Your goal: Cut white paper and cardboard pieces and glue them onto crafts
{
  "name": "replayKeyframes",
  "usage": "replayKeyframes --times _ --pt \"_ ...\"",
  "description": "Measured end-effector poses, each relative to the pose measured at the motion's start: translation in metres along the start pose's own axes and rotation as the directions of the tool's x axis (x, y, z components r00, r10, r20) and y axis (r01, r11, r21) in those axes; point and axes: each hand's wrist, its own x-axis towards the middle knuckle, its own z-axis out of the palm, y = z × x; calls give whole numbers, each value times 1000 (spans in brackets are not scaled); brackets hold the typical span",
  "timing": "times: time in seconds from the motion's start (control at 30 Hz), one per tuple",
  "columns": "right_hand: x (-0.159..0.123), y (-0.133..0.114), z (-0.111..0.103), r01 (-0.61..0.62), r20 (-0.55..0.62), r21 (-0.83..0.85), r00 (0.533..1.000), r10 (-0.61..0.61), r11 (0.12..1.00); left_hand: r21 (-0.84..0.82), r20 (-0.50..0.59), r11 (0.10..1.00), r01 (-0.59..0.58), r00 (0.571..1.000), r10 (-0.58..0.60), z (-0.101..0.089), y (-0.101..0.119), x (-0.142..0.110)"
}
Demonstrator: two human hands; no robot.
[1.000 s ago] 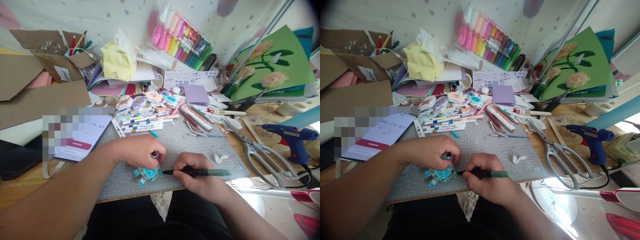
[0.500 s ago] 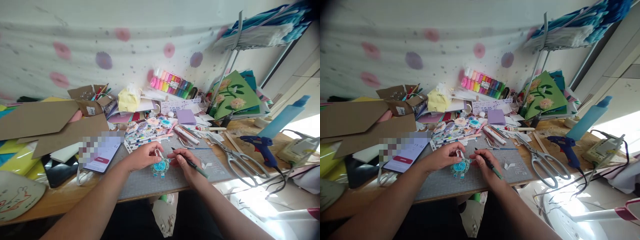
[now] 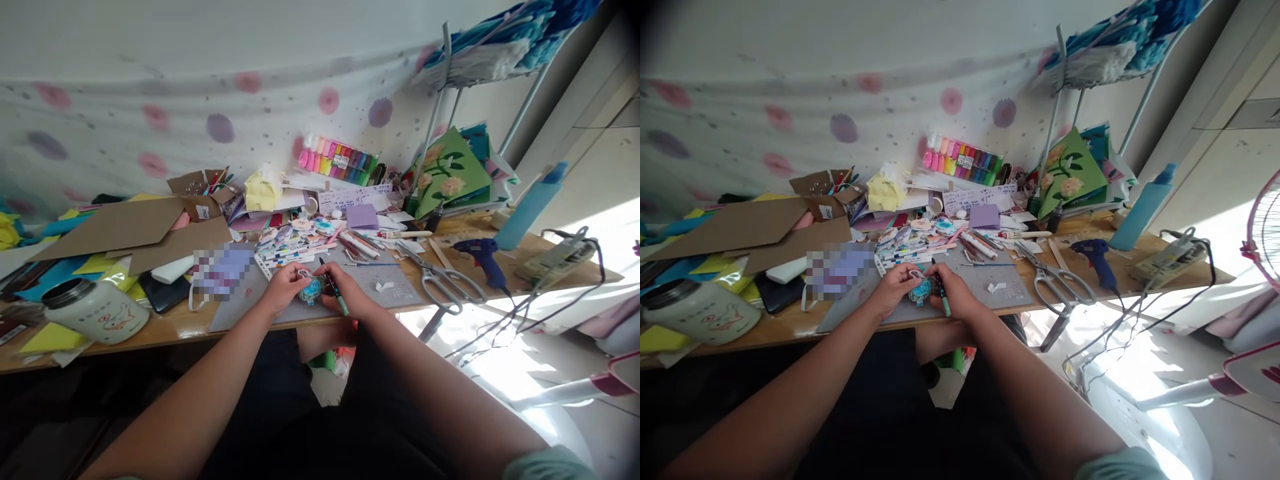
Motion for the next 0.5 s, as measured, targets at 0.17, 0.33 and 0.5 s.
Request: replayKeyframes --times 0.17,0.33,0.5 --pt "1 -3 -3 22 18 -50 1000 -21 999 -13 -84 1000 -13 996 12 -2 -5 0" --pt "1 -5 -2 20 16 -52 1000 -19 998 -23 -147 1000 5 989 -9 -4 -9 3" --pt "0 -7 -2 31 19 -62 999 -30 998 -37 -149 999 9 989 -15 -3 -8 1"
